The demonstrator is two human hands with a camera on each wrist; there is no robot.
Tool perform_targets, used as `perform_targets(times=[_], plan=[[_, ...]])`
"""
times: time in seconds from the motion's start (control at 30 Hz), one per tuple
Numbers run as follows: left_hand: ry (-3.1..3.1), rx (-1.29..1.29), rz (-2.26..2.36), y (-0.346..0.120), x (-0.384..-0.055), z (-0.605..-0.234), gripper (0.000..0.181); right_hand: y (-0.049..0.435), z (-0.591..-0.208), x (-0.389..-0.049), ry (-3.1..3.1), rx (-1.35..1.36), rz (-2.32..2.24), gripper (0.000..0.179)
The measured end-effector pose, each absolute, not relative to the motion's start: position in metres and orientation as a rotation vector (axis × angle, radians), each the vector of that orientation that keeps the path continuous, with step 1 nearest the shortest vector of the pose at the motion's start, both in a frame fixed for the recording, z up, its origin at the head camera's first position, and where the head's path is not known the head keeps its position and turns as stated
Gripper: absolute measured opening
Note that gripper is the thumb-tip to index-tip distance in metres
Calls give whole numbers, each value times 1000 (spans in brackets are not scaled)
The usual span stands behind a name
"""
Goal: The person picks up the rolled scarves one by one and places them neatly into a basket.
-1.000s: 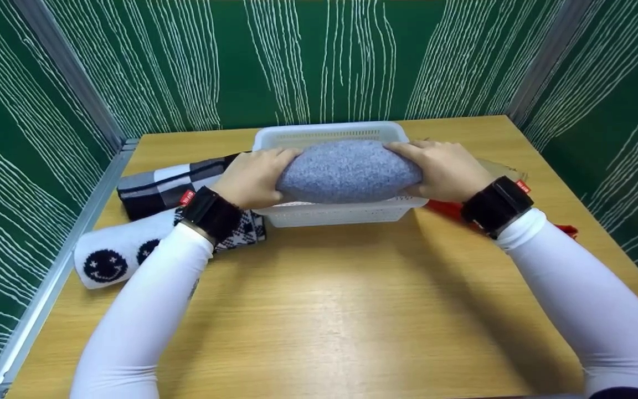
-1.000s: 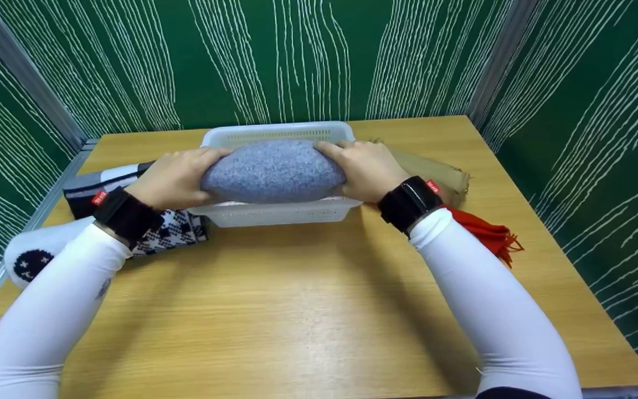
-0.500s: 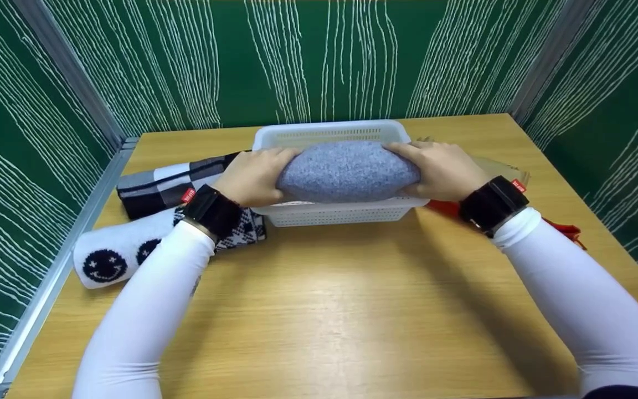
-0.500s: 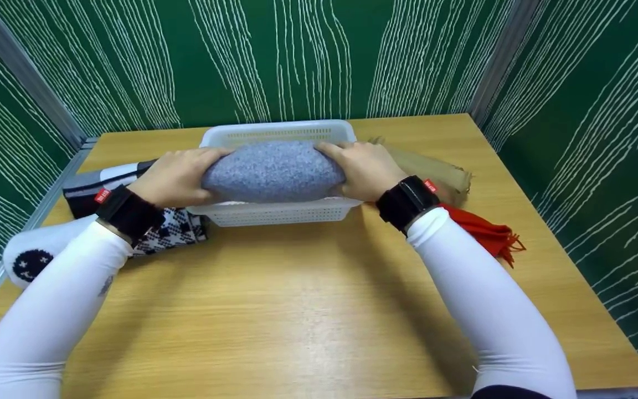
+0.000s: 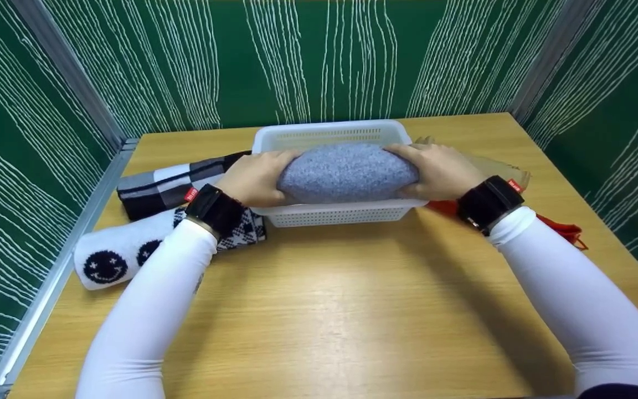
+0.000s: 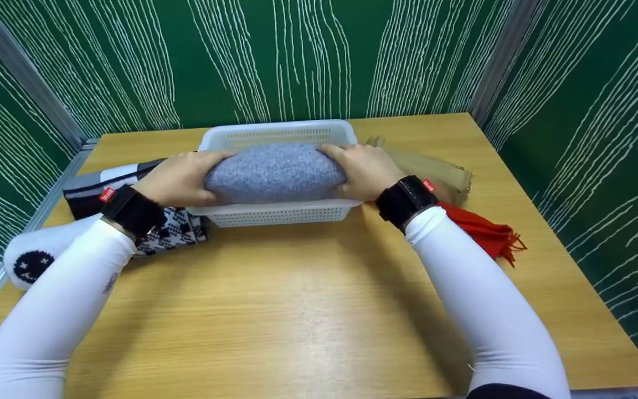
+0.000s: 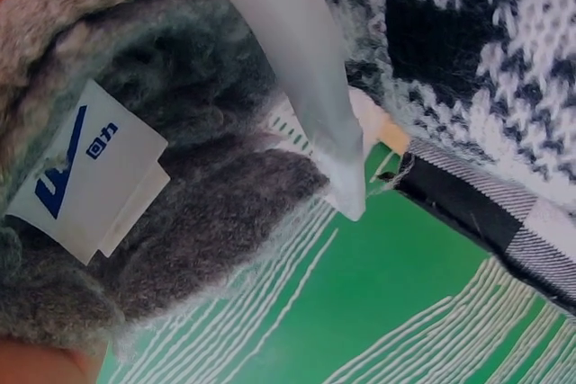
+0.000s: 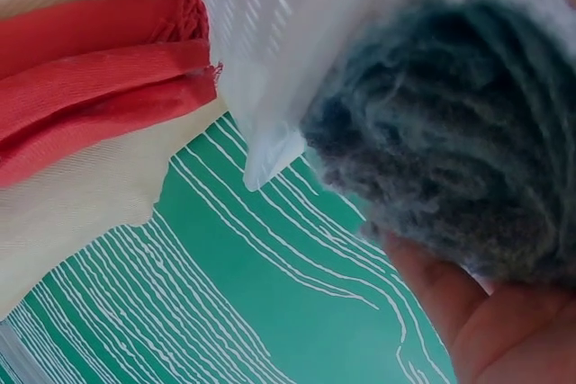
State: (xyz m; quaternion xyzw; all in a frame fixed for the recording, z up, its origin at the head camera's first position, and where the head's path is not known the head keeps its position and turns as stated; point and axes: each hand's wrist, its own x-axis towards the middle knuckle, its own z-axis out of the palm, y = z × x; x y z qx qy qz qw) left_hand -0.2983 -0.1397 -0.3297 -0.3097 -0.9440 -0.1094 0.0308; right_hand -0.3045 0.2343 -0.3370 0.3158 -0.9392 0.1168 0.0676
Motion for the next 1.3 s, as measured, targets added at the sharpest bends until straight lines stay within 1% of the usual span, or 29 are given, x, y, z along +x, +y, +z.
perform_targets(times=[0.23, 0.73, 0.87, 1.3], plan=[[-2961, -957, -357, -139, -300, -332, 91, 234, -341, -308, -2852, 986, 381, 85], [-3082, -923, -304, -141, -301, -336, 92, 230, -351, -319, -2917, 1009, 418, 89], [-3108, -921, -277, -141, -302, -336, 91, 229, -350, -321, -2919, 1023, 441, 89], [-3166, -924, -262, -141, -306, -339, 83, 229, -356, -326, -2907, 1093, 492, 83]])
